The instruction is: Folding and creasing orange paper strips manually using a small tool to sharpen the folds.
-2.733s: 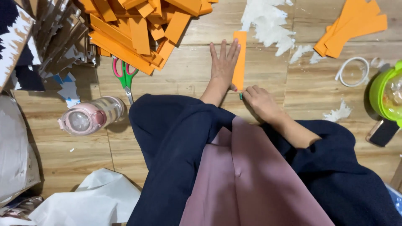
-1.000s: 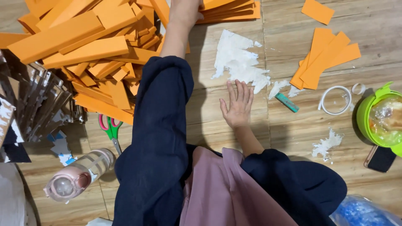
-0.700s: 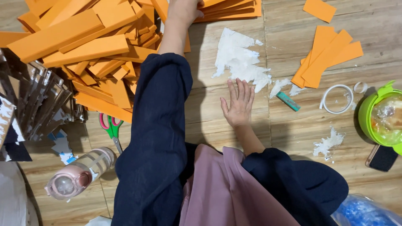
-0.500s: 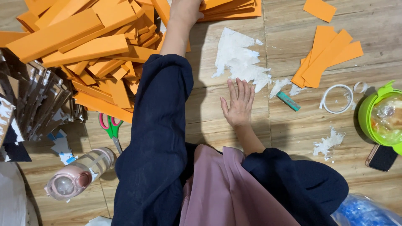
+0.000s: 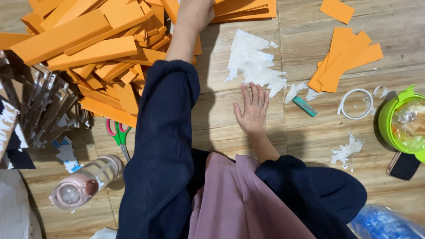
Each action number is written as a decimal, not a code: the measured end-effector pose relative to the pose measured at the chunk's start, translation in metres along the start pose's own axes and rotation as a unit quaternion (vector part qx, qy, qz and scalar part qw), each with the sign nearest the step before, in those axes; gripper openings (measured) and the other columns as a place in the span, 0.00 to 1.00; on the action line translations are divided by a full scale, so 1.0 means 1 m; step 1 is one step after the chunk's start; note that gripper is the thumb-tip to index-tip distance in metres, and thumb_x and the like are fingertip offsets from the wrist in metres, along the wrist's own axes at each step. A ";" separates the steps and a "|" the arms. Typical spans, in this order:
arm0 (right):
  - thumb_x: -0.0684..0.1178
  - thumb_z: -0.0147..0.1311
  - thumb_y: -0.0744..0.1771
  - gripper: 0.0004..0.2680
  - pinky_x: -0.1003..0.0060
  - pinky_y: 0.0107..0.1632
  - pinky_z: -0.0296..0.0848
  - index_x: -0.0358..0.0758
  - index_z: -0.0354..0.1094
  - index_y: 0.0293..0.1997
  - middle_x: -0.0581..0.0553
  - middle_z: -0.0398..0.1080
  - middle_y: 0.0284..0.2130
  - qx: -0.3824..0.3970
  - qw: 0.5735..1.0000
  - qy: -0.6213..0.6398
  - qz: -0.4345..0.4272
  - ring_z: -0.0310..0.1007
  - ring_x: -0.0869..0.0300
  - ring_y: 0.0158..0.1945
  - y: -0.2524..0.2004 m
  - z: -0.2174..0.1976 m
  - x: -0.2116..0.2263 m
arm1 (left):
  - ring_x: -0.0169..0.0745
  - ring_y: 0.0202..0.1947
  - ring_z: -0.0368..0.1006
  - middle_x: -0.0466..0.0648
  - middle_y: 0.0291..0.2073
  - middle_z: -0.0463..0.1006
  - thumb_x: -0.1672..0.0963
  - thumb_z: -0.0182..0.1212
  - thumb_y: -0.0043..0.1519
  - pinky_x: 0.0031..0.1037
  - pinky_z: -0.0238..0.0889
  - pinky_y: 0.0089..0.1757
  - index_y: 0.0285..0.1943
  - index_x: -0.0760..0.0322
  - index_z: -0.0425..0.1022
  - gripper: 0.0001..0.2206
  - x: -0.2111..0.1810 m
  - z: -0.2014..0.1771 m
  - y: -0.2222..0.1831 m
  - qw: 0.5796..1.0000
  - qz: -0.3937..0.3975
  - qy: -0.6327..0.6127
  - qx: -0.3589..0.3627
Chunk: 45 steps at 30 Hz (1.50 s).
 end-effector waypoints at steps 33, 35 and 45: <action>0.40 0.61 0.58 0.11 0.74 0.34 0.72 0.42 0.68 0.40 0.46 0.70 0.31 0.067 0.803 0.540 0.242 0.71 0.62 0.33 -0.075 0.011 -0.095 | 0.65 0.60 0.49 0.62 0.60 0.52 0.47 0.63 0.46 0.56 0.42 0.56 0.65 0.65 0.47 0.41 -0.167 -0.137 -0.268 0.925 -0.183 -0.305 0.131; 0.39 0.60 0.59 0.11 0.75 0.37 0.71 0.41 0.67 0.41 0.45 0.70 0.33 0.031 0.807 0.555 0.200 0.69 0.63 0.35 -0.069 -0.007 -0.085 | 0.72 0.62 0.43 0.68 0.63 0.45 0.50 0.65 0.47 0.61 0.38 0.56 0.68 0.69 0.39 0.45 -0.149 -0.143 -0.268 0.889 -0.254 -0.379 0.041; 0.32 0.56 0.59 0.08 0.67 0.37 0.71 0.36 0.67 0.36 0.42 0.68 0.30 -0.011 0.840 0.527 0.129 0.69 0.59 0.36 -0.073 -0.015 -0.056 | 0.46 0.42 0.68 0.43 0.35 0.72 0.63 0.59 0.49 0.34 0.58 0.49 0.51 0.53 0.64 0.21 -0.144 -0.085 -0.283 0.855 -0.290 -0.430 0.017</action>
Point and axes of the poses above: each hand's wrist, its own y-axis towards the middle knuckle, its own z-axis out of the palm, x = y × z, the point moved 8 cm from there along y, towards the middle knuckle
